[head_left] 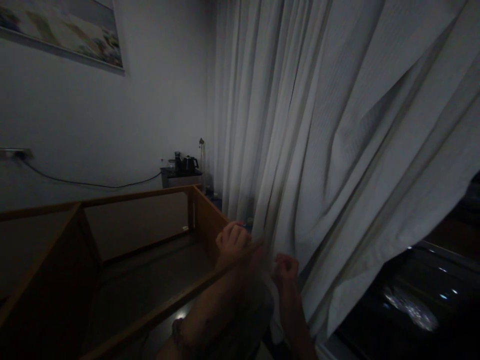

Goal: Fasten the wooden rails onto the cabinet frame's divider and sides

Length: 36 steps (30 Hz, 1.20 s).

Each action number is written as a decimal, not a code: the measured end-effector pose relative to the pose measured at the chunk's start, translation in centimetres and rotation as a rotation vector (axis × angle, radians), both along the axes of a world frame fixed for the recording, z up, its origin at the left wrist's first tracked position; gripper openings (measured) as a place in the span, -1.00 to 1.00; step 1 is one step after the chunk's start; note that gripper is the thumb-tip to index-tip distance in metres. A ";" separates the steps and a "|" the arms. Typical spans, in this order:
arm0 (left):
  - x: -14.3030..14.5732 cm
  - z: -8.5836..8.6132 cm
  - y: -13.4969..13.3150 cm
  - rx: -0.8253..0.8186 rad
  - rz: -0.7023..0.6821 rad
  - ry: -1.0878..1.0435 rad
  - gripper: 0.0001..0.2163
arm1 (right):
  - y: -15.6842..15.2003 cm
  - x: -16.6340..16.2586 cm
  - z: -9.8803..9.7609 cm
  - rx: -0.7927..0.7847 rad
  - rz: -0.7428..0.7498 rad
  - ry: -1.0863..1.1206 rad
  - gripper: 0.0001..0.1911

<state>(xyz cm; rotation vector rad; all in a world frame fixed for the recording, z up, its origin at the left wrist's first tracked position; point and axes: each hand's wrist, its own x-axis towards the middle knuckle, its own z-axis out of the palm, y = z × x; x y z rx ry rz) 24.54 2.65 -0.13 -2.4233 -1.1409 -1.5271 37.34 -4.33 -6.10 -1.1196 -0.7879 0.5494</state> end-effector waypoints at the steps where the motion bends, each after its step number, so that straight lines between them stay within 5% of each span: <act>1: 0.0 0.1 -0.1 -0.002 0.001 -0.001 -0.93 | -0.7 0.0 0.1 -0.039 -0.011 -0.089 -0.65; 10: -0.2 -0.1 0.2 0.020 -0.014 0.014 -0.91 | -3.9 1.1 1.2 -0.222 0.101 -0.582 -0.56; 18: -0.4 0.4 -0.1 -0.007 -0.045 0.016 -0.91 | -4.1 0.2 2.2 -0.186 0.192 -0.422 -0.71; 25: -0.6 0.0 0.4 -0.028 -0.098 0.027 -0.88 | -2.9 -0.4 4.2 -0.051 0.050 -0.600 -0.62; 29: -0.7 0.0 0.5 -0.043 -0.109 0.020 -0.87 | -2.6 -0.7 4.2 -0.041 -0.168 -0.580 -0.53; 36: -0.7 0.0 0.4 -0.035 -0.090 0.032 -0.91 | -1.9 -2.1 4.0 0.019 -0.250 -0.606 -0.68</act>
